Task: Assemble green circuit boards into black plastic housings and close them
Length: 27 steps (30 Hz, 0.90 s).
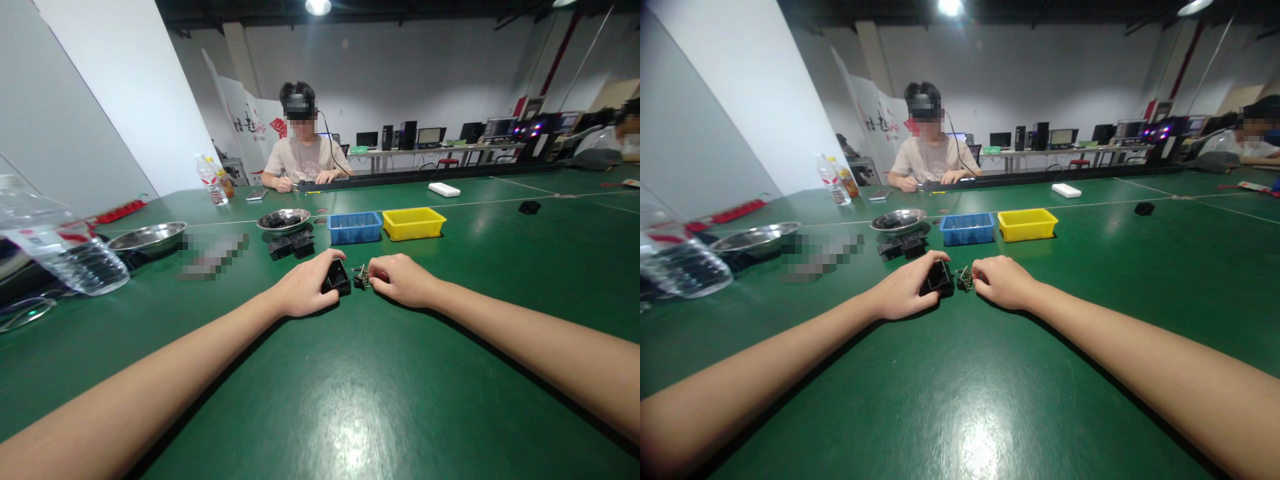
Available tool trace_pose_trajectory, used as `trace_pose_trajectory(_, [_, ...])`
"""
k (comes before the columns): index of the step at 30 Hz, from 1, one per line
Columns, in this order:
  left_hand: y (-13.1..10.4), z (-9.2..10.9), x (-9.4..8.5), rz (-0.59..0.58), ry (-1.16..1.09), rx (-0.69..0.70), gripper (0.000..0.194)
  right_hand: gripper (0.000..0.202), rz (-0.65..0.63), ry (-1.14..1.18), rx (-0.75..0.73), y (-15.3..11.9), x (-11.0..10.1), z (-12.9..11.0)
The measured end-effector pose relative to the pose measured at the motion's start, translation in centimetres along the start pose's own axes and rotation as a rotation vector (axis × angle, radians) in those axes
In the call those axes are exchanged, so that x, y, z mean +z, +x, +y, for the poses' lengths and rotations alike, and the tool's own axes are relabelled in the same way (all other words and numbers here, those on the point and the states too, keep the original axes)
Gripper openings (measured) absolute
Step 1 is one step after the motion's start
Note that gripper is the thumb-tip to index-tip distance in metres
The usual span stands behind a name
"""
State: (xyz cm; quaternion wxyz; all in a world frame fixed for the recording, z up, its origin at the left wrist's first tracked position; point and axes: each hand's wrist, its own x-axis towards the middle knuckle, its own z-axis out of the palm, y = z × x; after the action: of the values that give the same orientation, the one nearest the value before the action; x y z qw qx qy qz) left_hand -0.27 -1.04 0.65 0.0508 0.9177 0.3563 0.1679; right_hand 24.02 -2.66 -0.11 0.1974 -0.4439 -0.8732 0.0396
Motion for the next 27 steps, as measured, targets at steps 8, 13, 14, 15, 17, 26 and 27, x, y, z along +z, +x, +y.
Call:
trace_pose_trajectory(8, [0.28, -0.01, 0.11, 0.017, -0.028, -0.005, 0.053, 0.009, 0.005, 0.001, 0.004, 0.02, 0.22, 0.19])
trace_pose_trajectory(13, [0.29, 0.00, 0.12, 0.046, -0.038, -0.014, 0.049, 0.009, 0.006, 0.010, 0.003, 0.04, 0.22, 0.19])
trace_pose_trajectory(14, [0.28, 0.00, 0.14, 0.054, -0.047, -0.007, 0.047, 0.009, 0.005, 0.008, 0.003, 0.04, 0.22, 0.20])
trace_pose_trajectory(15, [0.26, 0.00, 0.17, 0.064, -0.055, 0.001, 0.045, 0.009, 0.005, 0.005, 0.005, 0.04, 0.23, 0.20])
trace_pose_trajectory(17, [0.22, -0.01, 0.23, 0.086, -0.058, 0.019, 0.039, 0.009, 0.005, 0.002, 0.007, 0.04, 0.24, 0.21])
trace_pose_trajectory(26, [0.06, -0.31, 0.50, 0.193, 0.009, 0.161, 0.031, 0.009, 0.006, 0.000, -0.001, 0.04, 0.17, 0.11])
trace_pose_trajectory(27, [0.07, -0.35, 0.49, 0.206, 0.017, 0.173, 0.031, 0.009, 0.007, 0.002, -0.002, 0.04, 0.17, 0.13])
